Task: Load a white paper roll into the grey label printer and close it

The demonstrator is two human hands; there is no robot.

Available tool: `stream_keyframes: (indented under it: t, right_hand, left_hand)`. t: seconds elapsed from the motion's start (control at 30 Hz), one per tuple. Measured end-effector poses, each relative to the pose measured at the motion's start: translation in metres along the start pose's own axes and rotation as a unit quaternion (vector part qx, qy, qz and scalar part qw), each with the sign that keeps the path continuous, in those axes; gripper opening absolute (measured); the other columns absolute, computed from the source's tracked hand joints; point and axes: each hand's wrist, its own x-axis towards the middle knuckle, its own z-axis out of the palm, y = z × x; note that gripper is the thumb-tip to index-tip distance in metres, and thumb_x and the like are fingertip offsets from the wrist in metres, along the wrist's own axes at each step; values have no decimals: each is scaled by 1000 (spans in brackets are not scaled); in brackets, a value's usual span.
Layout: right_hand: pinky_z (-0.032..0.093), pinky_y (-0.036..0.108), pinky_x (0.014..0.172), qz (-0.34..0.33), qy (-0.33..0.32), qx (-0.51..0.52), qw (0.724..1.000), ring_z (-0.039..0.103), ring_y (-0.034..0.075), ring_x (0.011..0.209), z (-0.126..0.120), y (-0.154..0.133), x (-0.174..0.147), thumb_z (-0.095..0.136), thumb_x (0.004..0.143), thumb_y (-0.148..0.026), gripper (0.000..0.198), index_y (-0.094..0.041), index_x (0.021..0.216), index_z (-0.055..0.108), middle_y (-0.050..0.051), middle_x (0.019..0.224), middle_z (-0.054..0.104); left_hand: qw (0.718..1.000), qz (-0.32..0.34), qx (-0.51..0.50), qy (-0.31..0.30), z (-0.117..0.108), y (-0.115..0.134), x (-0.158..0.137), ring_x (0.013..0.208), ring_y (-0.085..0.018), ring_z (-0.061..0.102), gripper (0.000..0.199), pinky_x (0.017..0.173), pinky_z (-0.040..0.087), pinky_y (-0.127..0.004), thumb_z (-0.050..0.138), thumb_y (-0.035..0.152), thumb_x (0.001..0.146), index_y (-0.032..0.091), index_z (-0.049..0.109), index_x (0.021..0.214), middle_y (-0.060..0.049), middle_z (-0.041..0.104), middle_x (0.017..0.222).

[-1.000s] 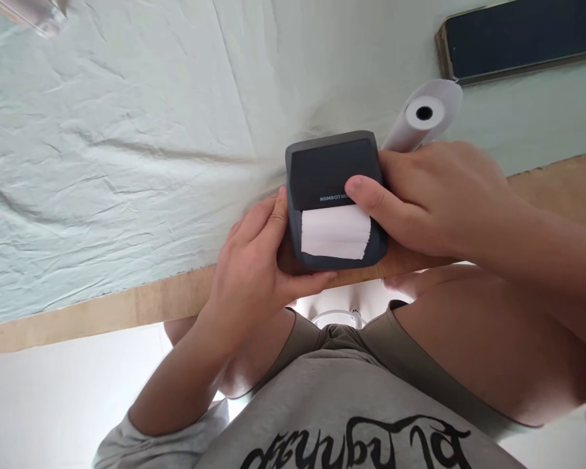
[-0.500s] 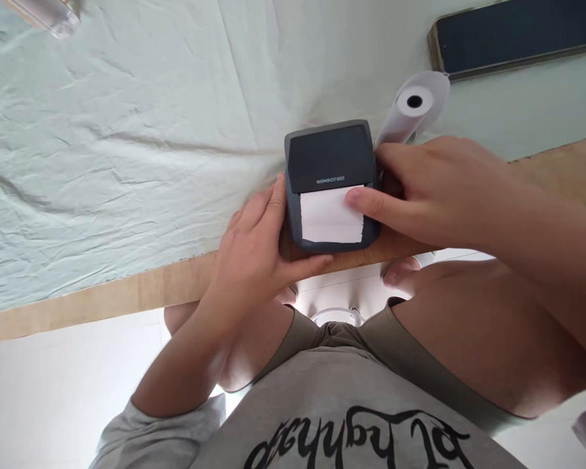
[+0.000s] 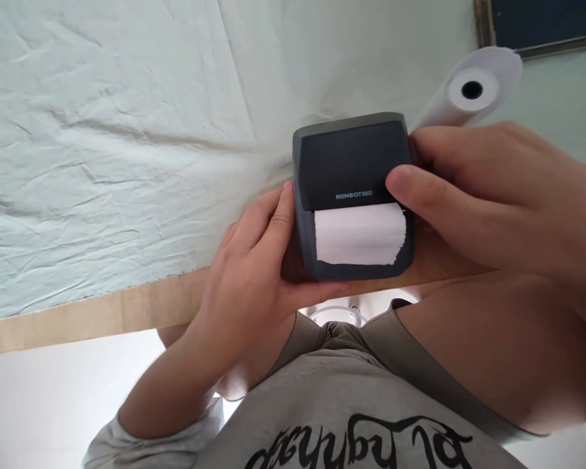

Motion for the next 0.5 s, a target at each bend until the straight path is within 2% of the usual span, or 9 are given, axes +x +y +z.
stream_keyframes:
  t: [0.07,0.13,0.2,0.27,0.33,0.43,0.5]
  right_hand:
    - [31,34,61,-18,-3,0,1000,48,9,55,2,2,2,-1,88,-122,116,-20,84,52,5,66,58]
    - [29,34,57,-14,0,-11,1000,46,10,53,1,1,4,-1,83,-126,118,-20,83,52,6,64,57]
    - [26,34,54,0,8,-20,1000,43,11,50,-1,-2,6,-2,81,-125,118,-21,82,53,7,63,56]
    - [26,34,54,12,8,-25,1000,43,11,51,-3,-2,5,2,82,-123,115,-21,83,54,8,64,57]
    - [27,34,58,16,13,-35,999,43,10,54,-3,1,2,15,87,-120,107,-20,84,54,7,65,56]
    - [31,34,68,0,90,-49,995,42,8,64,0,3,-5,43,96,-106,89,-18,88,55,4,68,54]
    - [34,34,75,-3,143,-37,989,49,7,73,1,-2,-9,55,101,-95,77,-19,98,61,2,76,59]
  left_hand:
    - [999,19,-3,30,1,1,1,151,-41,79,89,128,70,-58,87,81,104,38,61,177,-8,74,172]
    - [998,30,-4,56,3,3,3,146,-39,82,84,125,72,-56,85,81,106,34,65,173,-7,78,167]
    - [999,20,-1,47,3,5,4,145,-39,82,80,124,72,-55,87,77,106,33,67,170,-8,78,167]
    - [1000,3,3,23,2,6,4,147,-40,81,86,125,71,-56,93,71,101,32,64,172,-11,76,170]
    - [1000,-3,1,3,1,5,3,152,-43,77,101,128,69,-58,100,70,94,30,59,177,-13,73,174]
    - [1000,1,-2,-20,1,0,1,160,-47,70,117,133,64,-61,102,74,88,28,51,183,-16,67,180]
    - [1000,7,5,-24,2,-3,-1,163,-48,67,117,135,60,-62,96,81,93,28,48,185,-18,65,181]
